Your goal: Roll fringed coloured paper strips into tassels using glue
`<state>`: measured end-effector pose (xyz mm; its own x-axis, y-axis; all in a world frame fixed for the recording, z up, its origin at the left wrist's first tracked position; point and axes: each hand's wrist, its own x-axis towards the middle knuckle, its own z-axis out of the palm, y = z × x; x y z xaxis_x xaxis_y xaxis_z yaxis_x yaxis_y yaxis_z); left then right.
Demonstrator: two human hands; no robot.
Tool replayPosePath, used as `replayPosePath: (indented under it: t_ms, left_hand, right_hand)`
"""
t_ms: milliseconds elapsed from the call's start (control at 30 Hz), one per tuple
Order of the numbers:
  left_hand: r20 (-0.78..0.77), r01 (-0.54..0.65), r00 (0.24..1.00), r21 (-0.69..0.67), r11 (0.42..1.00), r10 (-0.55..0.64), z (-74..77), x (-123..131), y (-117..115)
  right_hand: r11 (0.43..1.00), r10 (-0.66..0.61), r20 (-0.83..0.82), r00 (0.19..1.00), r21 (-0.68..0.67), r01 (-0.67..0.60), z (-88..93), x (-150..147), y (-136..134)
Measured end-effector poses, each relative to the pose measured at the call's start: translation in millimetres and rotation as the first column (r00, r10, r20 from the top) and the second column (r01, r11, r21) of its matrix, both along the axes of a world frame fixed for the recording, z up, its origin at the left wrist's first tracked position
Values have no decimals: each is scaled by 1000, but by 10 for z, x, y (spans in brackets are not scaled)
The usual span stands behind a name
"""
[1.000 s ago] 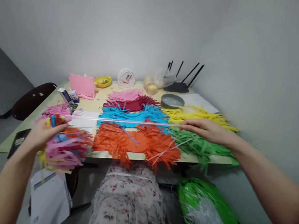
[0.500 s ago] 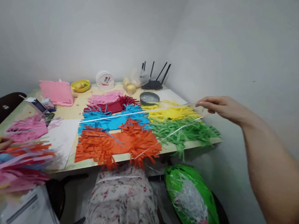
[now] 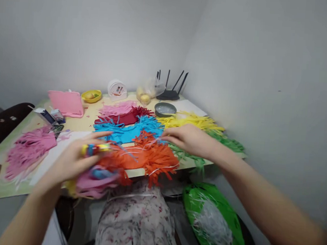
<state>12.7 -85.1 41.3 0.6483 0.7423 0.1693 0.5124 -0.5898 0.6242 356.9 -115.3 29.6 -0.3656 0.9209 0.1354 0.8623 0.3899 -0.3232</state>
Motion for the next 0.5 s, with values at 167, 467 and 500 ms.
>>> replayPosePath:
  t_ms: [167, 467, 500]
  left_hand:
    - [416, 94, 908, -312, 945, 47, -217, 935, 46]
    - [396, 67, 907, -472, 879, 143, -226, 823, 325]
    - [396, 27, 897, -489, 872, 195, -182, 704, 390]
  right_hand:
    - [993, 69, -51, 996, 96, -64, 124, -593, -8]
    - [990, 137, -425, 895, 44, -130, -32, -294, -68]
    - [991, 119, -473, 873, 8, -130, -106, -184, -111]
